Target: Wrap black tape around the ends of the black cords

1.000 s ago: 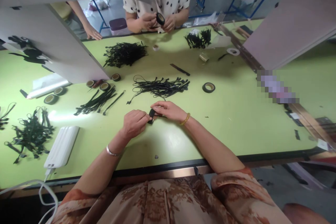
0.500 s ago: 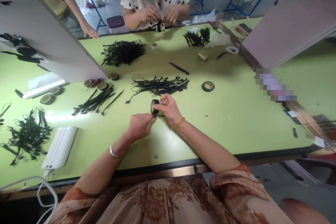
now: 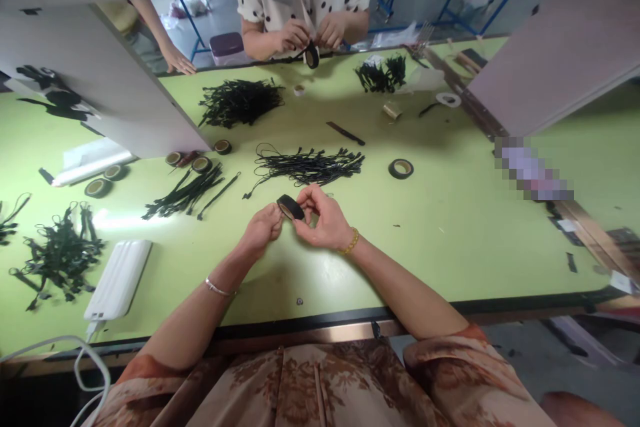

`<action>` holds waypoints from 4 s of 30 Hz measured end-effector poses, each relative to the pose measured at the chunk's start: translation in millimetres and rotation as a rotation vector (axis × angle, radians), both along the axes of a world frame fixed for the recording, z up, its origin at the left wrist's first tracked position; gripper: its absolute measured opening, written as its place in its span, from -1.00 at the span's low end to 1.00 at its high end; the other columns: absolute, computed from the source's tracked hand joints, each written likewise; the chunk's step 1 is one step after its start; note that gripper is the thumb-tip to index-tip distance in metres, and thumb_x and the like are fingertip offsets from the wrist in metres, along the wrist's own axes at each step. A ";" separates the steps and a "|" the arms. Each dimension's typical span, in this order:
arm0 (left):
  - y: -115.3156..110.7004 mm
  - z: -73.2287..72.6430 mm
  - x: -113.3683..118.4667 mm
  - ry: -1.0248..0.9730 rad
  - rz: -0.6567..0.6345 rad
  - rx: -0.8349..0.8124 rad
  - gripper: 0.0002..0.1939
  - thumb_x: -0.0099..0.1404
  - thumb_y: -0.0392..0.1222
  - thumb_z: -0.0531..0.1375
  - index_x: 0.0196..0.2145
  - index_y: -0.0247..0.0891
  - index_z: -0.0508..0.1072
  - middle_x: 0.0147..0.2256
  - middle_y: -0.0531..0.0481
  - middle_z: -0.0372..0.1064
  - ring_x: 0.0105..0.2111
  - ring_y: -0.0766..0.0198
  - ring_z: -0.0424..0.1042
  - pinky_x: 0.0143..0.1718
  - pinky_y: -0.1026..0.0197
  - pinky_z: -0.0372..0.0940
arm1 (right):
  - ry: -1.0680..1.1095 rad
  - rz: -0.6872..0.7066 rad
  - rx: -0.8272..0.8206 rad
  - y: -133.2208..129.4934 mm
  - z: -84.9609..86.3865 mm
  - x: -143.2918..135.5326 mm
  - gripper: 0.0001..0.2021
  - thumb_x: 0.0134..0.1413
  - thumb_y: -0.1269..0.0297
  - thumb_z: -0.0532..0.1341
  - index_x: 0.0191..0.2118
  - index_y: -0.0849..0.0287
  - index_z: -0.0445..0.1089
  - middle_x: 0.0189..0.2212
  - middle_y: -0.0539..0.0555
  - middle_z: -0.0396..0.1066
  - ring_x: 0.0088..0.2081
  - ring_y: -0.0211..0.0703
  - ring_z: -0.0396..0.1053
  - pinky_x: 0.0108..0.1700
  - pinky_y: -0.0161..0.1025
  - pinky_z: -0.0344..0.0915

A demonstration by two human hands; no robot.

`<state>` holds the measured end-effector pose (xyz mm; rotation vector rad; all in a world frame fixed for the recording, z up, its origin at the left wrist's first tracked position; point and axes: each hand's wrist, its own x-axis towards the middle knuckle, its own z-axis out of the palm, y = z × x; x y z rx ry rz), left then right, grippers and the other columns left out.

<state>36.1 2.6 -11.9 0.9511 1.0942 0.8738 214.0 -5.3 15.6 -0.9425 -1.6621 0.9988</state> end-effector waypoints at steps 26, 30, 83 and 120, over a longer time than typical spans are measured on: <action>3.3 3.2 -12.4 0.538 0.021 0.317 -0.82 0.33 -0.12 0.05 -0.42 -0.21 0.26 -0.55 0.14 0.15 -0.49 0.34 0.14 -0.42 0.29 0.05 | -0.608 0.048 0.390 15.4 -25.3 6.4 -0.87 -0.05 0.31 0.18 -0.33 0.12 0.22 -0.47 0.05 0.41 -0.47 -0.14 0.29 -0.33 -0.22 0.19; 1.1 7.4 -10.0 0.493 0.012 0.330 -0.76 0.32 -0.07 0.08 -0.45 -0.22 0.22 -0.56 0.16 0.07 -0.52 0.36 0.08 -0.46 0.29 0.01 | -0.555 0.044 0.300 13.4 -22.4 5.6 -0.82 -0.08 0.28 0.23 -0.34 0.11 0.21 -0.49 0.02 0.40 -0.47 -0.16 0.29 -0.33 -0.22 0.20; 3.5 10.5 -10.5 0.162 -0.045 0.091 -0.68 0.24 0.05 0.19 -0.44 -0.22 0.22 -0.65 0.23 -0.04 -0.64 0.44 -0.10 -0.58 0.32 -0.18 | -0.484 0.212 0.368 16.3 12.6 26.4 -0.72 -0.09 0.32 0.25 -0.18 0.07 0.32 -0.35 0.00 0.50 -0.07 0.02 0.37 0.11 0.09 0.02; -22.7 13.8 8.8 1.336 -0.443 0.874 -0.72 0.43 -0.19 -0.05 -0.32 -0.27 0.41 -0.43 -0.12 0.42 -0.42 0.19 0.38 -0.47 0.18 -0.01 | 0.463 -0.158 -0.607 11.8 -12.8 -10.0 -0.48 -0.30 0.23 0.47 -0.29 0.08 0.12 -0.56 -0.15 0.38 -0.47 -0.23 0.41 -0.33 -0.24 0.32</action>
